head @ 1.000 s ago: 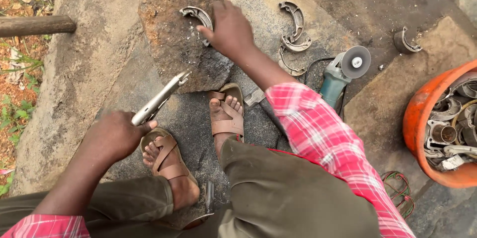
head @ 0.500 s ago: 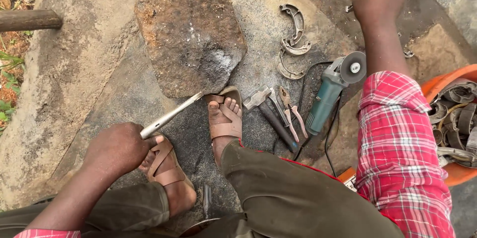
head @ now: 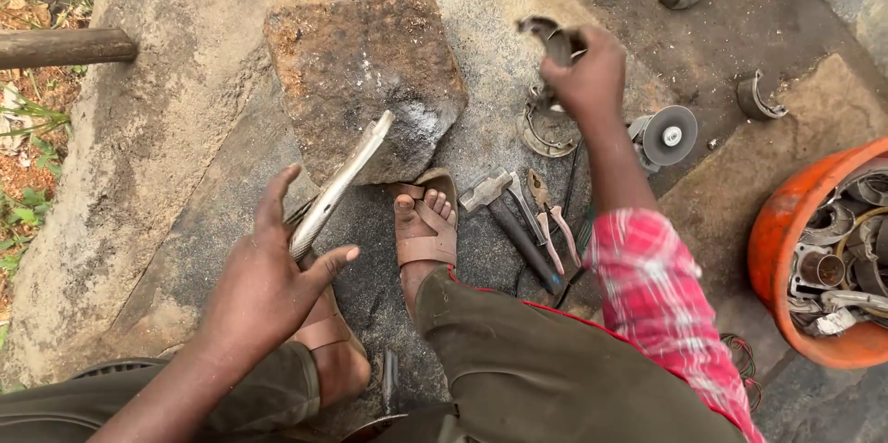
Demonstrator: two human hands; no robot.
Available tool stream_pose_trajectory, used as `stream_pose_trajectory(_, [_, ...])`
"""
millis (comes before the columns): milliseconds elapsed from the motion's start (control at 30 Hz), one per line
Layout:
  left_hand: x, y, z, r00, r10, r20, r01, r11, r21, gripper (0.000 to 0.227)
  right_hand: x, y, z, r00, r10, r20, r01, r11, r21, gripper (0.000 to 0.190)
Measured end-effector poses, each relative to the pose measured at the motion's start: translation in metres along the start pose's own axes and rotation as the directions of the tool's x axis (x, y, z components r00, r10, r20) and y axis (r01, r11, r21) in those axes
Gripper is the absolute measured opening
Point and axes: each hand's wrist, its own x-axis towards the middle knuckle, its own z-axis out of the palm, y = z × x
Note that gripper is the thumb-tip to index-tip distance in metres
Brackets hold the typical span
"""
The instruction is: Cleaning and servicing motorcycle brake shoe components using an angle grinder and locking pliers.
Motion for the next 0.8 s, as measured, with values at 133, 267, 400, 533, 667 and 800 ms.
stream_pose_trajectory(133, [-0.005, 0.004, -0.002, 0.996, 0.081, 0.026, -0.078, 0.99, -0.115, 0.109, -0.127, -0.102, -0.035, 0.832, -0.496, 0.25, 0.441, 0.863, 0.245, 0.028])
stream_pose_trajectory(267, [0.002, -0.001, 0.006, 0.937, 0.346, -0.038, -0.346, 0.914, -0.21, 0.074, -0.18, -0.158, -0.028, 0.498, -0.802, 0.33, 0.709, 0.595, 0.378, 0.042])
stream_pose_trajectory(400, [-0.001, 0.005, -0.008, 0.965, 0.261, -0.024, -0.262, 0.952, -0.159, 0.06, -0.183, -0.166, -0.018, 0.464, -0.818, 0.34, 0.715, 0.572, 0.401, 0.044])
stream_pose_trajectory(533, [0.004, -0.001, 0.001, 0.984, 0.159, 0.082, -0.151, 0.984, -0.089, 0.044, -0.172, -0.156, -0.024, 0.476, -0.84, 0.261, 0.721, 0.543, 0.43, 0.047])
stream_pose_trajectory(667, [0.003, -0.005, 0.006, 0.966, 0.239, 0.099, -0.188, 0.912, -0.365, 0.043, -0.139, -0.095, -0.013, 0.789, -0.576, 0.211, 0.324, 0.684, 0.654, 0.047])
stream_pose_trajectory(800, [0.007, -0.024, 0.035, 0.854, 0.516, 0.07, -0.284, 0.574, -0.768, 0.037, -0.125, -0.015, 0.027, 0.721, -0.51, 0.468, -0.295, 0.386, 0.874, 0.087])
